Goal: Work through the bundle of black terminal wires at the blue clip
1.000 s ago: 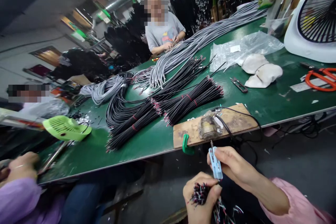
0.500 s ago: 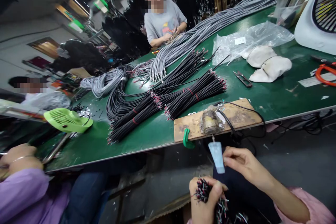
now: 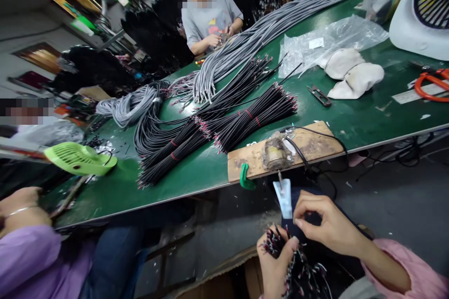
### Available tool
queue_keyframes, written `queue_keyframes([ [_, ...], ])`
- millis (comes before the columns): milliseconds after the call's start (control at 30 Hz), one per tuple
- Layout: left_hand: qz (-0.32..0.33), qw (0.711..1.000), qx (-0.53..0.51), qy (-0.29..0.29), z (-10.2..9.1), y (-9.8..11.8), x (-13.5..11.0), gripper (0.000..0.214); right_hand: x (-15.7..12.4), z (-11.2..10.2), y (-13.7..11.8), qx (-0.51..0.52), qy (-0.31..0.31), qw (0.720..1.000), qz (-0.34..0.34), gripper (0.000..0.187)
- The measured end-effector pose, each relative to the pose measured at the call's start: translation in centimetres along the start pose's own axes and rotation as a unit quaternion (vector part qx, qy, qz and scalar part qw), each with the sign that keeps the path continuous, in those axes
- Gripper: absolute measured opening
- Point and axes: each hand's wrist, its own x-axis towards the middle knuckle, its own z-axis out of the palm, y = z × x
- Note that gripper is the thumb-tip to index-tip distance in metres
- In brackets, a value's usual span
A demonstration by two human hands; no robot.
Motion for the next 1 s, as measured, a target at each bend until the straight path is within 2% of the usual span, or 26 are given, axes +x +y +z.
queue_keyframes([
  [100,-0.052,0.998,-0.043,0.018,-0.3,0.1,-0.5,0.043,-0.4,0.0,0.5,0.015,0.000,1.000,0.013,0.014],
  [267,-0.061,0.997,-0.047,-0.014,-0.1,0.6,-1.0,0.042,-0.6,0.3,0.4,0.044,-0.028,0.998,-0.042,0.012],
  [467,-0.033,0.999,-0.013,-0.033,-0.5,0.1,-0.8,0.039,-0.6,0.2,-0.2,0.019,-0.029,0.997,-0.076,0.015],
  [633,0.030,0.999,0.007,-0.017,-0.5,-0.1,-0.4,0.036,-0.9,0.6,-0.5,-0.012,0.002,0.998,-0.055,0.015],
  [800,-0.046,0.997,-0.057,-0.040,-0.4,0.4,-0.6,0.038,-0.8,0.8,0.5,0.054,0.007,0.998,0.005,0.015],
  [1000,-0.044,0.996,-0.055,-0.050,-0.5,0.6,-0.9,0.038,-0.8,0.5,0.0,0.062,-0.006,0.997,-0.051,0.013],
])
